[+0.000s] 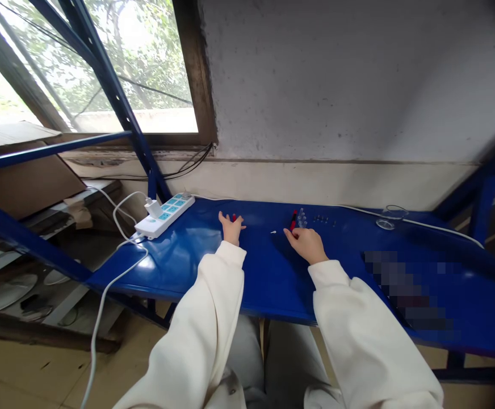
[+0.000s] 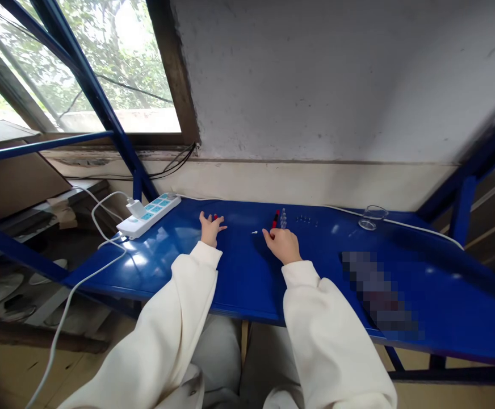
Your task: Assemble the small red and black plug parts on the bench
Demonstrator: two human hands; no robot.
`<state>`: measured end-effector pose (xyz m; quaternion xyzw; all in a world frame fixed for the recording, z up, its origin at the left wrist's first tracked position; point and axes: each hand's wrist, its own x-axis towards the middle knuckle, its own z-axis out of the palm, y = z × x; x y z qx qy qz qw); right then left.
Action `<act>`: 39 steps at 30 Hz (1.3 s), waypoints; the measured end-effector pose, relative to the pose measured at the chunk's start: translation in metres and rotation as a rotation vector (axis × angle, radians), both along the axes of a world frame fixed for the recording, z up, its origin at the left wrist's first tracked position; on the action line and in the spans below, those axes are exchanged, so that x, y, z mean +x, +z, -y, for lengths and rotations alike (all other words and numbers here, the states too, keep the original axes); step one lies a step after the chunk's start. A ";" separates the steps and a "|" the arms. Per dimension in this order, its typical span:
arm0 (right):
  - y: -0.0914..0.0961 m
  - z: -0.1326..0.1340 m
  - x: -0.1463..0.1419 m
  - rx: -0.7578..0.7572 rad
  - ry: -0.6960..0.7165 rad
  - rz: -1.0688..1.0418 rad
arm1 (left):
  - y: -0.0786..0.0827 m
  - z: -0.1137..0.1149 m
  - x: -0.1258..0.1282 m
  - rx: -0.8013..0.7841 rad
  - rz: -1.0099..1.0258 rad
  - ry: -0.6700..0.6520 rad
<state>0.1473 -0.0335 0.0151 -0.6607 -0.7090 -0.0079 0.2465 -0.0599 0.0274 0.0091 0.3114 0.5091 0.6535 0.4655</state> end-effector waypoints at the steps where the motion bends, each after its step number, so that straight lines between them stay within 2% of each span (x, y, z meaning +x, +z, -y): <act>1: -0.001 0.000 -0.001 0.018 0.025 0.001 | 0.000 0.000 0.000 0.001 0.027 -0.002; 5: -0.003 0.001 -0.004 0.047 0.087 -0.024 | 0.002 0.004 0.002 0.033 0.128 0.031; 7: -0.002 0.002 -0.005 0.053 0.117 -0.049 | 0.005 0.009 0.003 0.062 0.203 0.006; 9: -0.001 0.003 -0.007 0.061 0.147 -0.085 | 0.009 0.016 0.005 0.082 0.273 -0.100; 14: 0.000 0.006 -0.015 0.067 0.224 -0.220 | 0.016 0.031 0.011 0.112 0.298 -0.492; 19: -0.002 0.006 -0.024 0.020 0.321 -0.337 | 0.013 0.034 0.020 0.151 0.271 -0.657; 25: -0.002 0.007 -0.026 0.059 0.407 -0.453 | 0.009 0.034 0.020 0.154 0.248 -0.708; 39: -0.004 0.005 -0.027 0.143 0.375 -0.536 | 0.009 0.033 0.021 0.147 0.201 -0.689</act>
